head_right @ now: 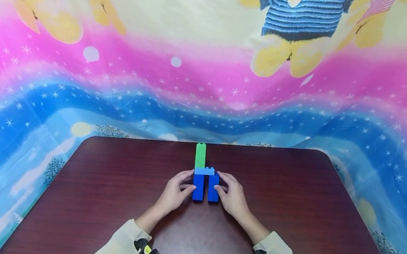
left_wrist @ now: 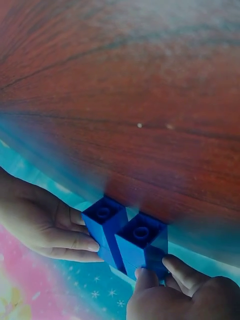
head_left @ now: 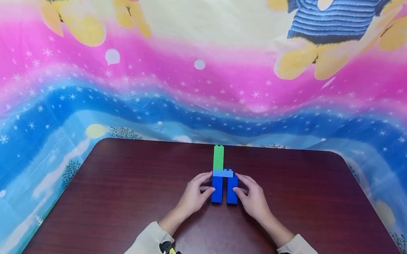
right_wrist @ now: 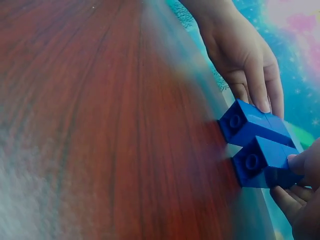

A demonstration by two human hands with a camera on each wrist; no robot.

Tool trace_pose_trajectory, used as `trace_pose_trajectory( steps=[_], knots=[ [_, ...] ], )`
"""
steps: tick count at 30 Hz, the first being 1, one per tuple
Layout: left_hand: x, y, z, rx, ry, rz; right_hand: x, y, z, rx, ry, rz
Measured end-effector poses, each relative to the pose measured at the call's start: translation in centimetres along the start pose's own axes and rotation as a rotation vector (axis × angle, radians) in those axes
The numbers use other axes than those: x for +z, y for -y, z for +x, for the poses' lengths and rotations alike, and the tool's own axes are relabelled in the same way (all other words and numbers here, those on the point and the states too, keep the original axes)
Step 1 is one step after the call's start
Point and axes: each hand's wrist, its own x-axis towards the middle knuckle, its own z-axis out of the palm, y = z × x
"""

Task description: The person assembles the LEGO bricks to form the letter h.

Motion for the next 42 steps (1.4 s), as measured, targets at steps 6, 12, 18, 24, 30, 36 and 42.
trace_pose_trajectory(
  steps=[6,12,18,24,30,36,42],
  knots=[
    [0.0,0.2,-0.2,-0.019,0.014,0.006,0.1,-0.2,-0.1,0.067,0.014,0.004],
    [0.0,0.3,-0.3,-0.057,0.036,0.017,0.2,-0.3,-0.1,0.092,0.021,0.011],
    [0.0,0.4,-0.1,-0.106,0.049,0.028,0.5,-0.6,0.1,0.113,0.02,0.058],
    [0.1,0.6,0.3,-0.138,0.051,0.025,0.7,-0.8,0.4,0.13,0.0,0.066],
    [0.1,1.0,0.5,-0.125,0.049,0.007,0.9,-0.9,0.6,0.139,-0.019,0.07],
    [0.2,1.1,0.8,-0.108,0.042,-0.009,1.1,-1.0,0.9,0.135,-0.023,0.078],
    [0.4,1.2,1.3,-0.126,0.038,0.01,1.1,-1.3,1.4,0.137,-0.028,0.081]
  ],
)
